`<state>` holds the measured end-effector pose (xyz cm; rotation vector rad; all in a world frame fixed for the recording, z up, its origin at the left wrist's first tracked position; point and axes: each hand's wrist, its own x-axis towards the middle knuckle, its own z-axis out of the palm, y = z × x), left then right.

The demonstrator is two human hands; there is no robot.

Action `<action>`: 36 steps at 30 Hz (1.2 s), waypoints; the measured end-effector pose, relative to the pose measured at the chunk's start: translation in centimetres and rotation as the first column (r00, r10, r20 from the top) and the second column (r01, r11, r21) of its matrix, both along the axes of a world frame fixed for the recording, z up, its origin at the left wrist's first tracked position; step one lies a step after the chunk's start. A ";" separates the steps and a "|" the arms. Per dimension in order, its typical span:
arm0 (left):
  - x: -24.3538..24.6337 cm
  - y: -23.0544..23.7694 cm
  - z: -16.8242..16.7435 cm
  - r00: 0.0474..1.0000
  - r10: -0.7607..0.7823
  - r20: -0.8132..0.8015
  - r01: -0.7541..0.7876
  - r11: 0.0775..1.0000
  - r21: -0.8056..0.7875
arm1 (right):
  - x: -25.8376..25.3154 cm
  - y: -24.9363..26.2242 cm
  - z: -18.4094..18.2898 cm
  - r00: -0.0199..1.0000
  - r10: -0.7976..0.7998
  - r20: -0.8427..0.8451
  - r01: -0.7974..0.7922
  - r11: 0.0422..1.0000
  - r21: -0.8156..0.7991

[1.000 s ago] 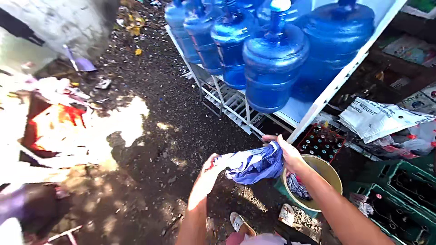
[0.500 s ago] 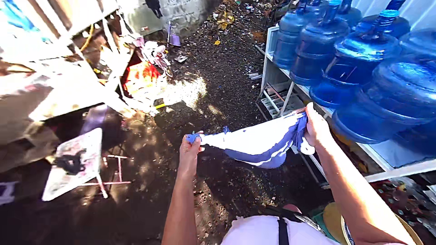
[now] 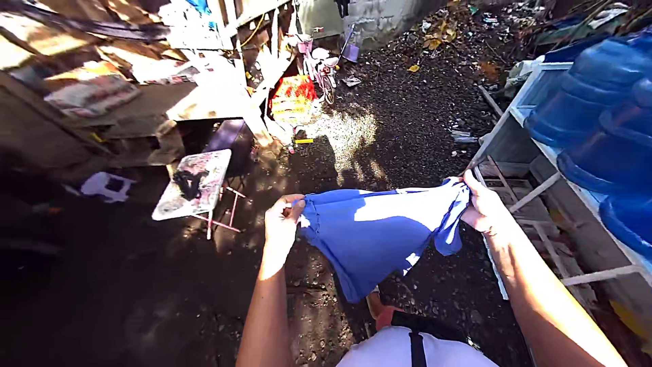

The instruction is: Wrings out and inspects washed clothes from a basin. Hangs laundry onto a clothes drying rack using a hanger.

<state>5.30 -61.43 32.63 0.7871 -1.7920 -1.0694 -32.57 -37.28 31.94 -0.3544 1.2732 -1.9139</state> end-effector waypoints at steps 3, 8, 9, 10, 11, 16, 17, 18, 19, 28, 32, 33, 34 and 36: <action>2.2 -4.5 -2.6 0.998 -0.024 -0.065 0.018 0.995 -0.095 | -0.8 -6.3 -1.7 0.968 0.230 -0.098 -0.230 0.973 0.012; 5.3 -8.5 -3.4 0.965 0.110 -0.239 -0.082 0.989 0.122 | -1.0 -18.4 -3.1 0.842 0.439 -0.313 -0.446 0.893 0.054; 5.5 -9.1 -3.6 0.934 0.170 -0.313 -0.099 0.968 0.230 | -1.0 -20.9 -3.4 0.831 0.446 -0.334 -0.450 0.890 0.069; 5.6 -9.7 -3.7 0.894 0.246 -0.375 -0.117 0.935 0.334 | -0.9 -23.6 -3.6 0.820 0.433 -0.373 -0.427 0.898 0.104; 5.8 -10.3 -3.8 0.859 0.306 -0.411 -0.128 0.905 0.406 | -0.7 -26.3 -4.0 0.813 0.400 -0.424 -0.375 0.916 0.145; 8.2 -11.6 -4.0 0.937 0.218 -0.274 -0.066 0.879 0.473 | 1.5 -38.3 -6.3 0.783 0.348 -0.516 -0.294 0.938 0.186; 8.5 -12.0 -4.0 0.969 0.163 -0.184 -0.059 0.881 0.470 | 2.6 -40.5 -6.0 0.785 0.392 -0.480 -0.344 0.920 0.189; 8.5 -12.6 -4.2 0.989 0.127 -0.075 -0.078 0.882 0.464 | 4.2 -42.7 -5.6 0.777 0.449 -0.441 -0.413 0.893 0.181; 8.4 -13.3 -4.3 0.991 0.121 0.054 -0.133 0.881 0.455 | 6.1 -44.8 -5.2 0.745 0.513 -0.427 -0.497 0.853 0.159; 8.3 -25.6 -7.4 0.772 0.421 0.477 -0.527 0.843 0.110 | 30.1 -56.2 -3.5 0.103 0.623 -0.776 -0.913 0.369 0.175; 13.3 -32.9 -9.3 0.774 0.602 0.197 -0.629 0.695 0.348 | 34.4 -63.0 -6.9 0.049 0.548 -0.835 -0.862 0.446 0.243; 14.3 -35.0 -9.4 0.741 0.670 0.041 -0.618 0.657 0.432 | 34.8 -65.0 -7.7 0.017 0.563 -0.826 -0.854 0.437 0.280; 14.9 -36.8 -9.4 0.690 0.717 -0.099 -0.584 0.631 0.511 | 35.2 -66.5 -8.5 -0.047 0.622 -0.782 -0.848 0.389 0.360; 16.1 -39.5 -9.1 0.610 0.751 -0.252 -0.512 0.617 0.598 | 37.1 -68.7 -10.7 -0.198 0.732 -0.652 -0.815 0.246 0.524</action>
